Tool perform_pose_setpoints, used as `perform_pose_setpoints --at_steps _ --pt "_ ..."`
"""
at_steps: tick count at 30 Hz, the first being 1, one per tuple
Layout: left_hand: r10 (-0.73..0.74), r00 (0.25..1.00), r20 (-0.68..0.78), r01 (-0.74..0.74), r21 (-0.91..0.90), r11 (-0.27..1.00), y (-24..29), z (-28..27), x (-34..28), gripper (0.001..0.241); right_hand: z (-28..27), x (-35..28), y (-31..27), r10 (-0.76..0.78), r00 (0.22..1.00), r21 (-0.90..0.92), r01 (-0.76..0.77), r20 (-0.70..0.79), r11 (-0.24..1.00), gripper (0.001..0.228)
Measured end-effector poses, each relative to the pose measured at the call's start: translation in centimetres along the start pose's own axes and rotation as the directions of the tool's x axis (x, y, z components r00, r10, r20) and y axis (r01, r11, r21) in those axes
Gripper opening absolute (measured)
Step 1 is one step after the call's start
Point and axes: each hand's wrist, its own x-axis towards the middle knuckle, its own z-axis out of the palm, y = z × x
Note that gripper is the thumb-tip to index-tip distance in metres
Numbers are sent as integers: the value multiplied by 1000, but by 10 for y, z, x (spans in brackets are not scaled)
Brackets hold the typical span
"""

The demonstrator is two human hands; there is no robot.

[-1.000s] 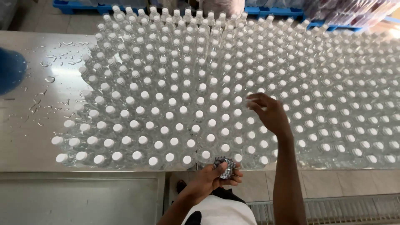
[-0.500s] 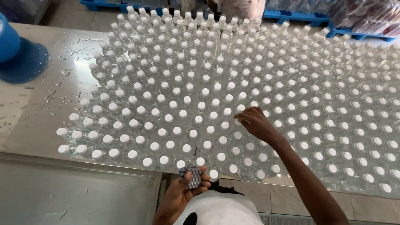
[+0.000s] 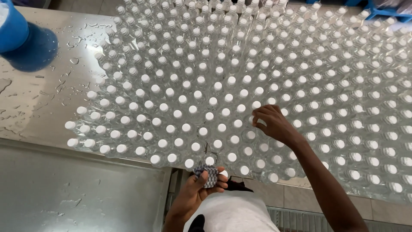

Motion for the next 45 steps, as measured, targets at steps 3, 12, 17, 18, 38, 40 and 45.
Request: perform_pose_setpoints --at_steps 3,12,17,18,38,40,45 --pt "3 999 36 -3 -21 1000 3 2 4 72 -2 0 -6 32 999 33 -32 3 999 11" --pt "57 984 166 -54 -19 998 20 12 23 70 -12 6 -27 124 988 40 -128 97 991 19" --pt "110 990 88 -107 -38 994 20 6 21 66 -29 2 -59 186 979 -13 -186 77 983 30" --pt "104 992 77 -102 -23 995 19 5 22 68 -31 -1 -69 145 989 21 -145 4 989 31" --pt "-83 979 185 5 389 921 1 27 20 61 -43 -50 -192 224 969 656 -103 -103 748 28" --pt "-39 994 100 0 359 933 -2 26 16 51 -50 -44 -182 280 959 744 -166 -31 647 41" --pt "36 999 4 -36 248 968 -7 13 11 64 -38 -17 -99 428 904 627 -328 -9 706 35"
